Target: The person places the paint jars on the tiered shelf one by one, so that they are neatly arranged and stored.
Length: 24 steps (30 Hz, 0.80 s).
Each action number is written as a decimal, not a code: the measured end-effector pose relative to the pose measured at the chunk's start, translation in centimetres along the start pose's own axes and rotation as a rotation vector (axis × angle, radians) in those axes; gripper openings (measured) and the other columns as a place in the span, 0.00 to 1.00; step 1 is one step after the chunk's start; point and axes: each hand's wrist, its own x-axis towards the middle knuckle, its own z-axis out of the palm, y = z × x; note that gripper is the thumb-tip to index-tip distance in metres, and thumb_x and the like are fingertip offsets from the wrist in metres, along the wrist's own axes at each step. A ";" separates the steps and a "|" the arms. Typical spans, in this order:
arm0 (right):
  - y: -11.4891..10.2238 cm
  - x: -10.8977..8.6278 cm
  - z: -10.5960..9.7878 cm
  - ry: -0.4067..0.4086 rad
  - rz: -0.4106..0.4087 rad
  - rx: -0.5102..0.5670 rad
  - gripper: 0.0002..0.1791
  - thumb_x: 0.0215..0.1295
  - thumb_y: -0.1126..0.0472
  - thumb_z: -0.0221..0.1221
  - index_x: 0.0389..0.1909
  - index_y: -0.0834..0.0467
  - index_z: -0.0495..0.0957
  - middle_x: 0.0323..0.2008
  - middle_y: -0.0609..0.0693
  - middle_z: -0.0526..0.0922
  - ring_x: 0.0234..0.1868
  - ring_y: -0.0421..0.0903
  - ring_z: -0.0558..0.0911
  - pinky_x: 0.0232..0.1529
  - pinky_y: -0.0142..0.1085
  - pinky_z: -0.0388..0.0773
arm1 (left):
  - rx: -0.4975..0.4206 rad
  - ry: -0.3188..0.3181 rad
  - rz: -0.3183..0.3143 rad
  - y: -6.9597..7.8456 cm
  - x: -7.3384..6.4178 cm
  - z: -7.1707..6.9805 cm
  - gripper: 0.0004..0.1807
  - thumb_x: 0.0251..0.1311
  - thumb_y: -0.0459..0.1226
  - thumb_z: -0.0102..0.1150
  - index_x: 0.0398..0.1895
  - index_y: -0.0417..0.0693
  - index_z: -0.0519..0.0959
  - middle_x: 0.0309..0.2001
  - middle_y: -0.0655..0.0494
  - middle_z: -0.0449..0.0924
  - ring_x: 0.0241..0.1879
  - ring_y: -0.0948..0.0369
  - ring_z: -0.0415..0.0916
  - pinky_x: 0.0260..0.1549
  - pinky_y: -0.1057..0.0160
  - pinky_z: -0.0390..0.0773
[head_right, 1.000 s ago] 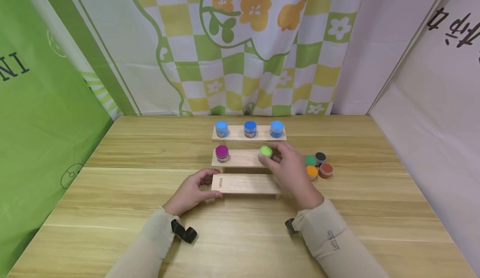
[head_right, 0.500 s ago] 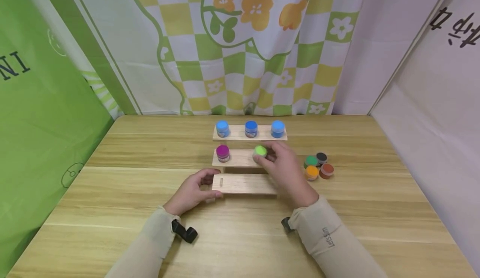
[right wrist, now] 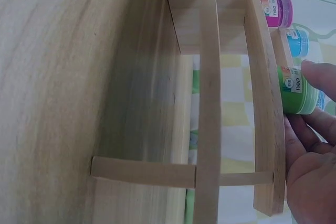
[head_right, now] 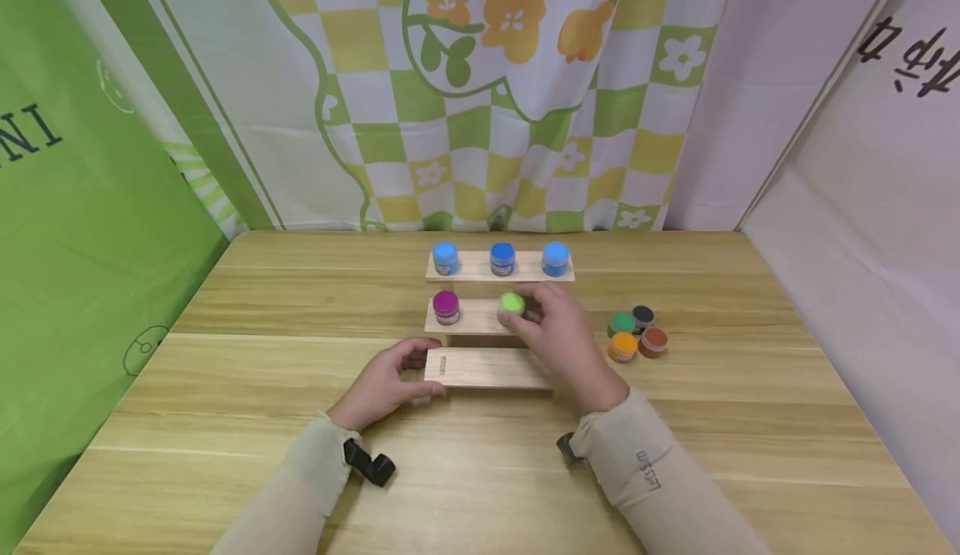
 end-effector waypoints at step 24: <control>0.0 -0.3 1.6 0.086 -0.026 0.061 0.24 0.55 0.53 0.66 0.53 0.55 0.75 0.46 0.48 0.75 0.47 0.44 0.79 0.45 0.30 0.76 | 0.010 0.002 0.002 0.4 -0.2 0.0 0.38 0.41 0.54 0.71 0.59 0.58 0.71 0.54 0.61 0.72 0.51 0.58 0.71 0.52 0.54 0.70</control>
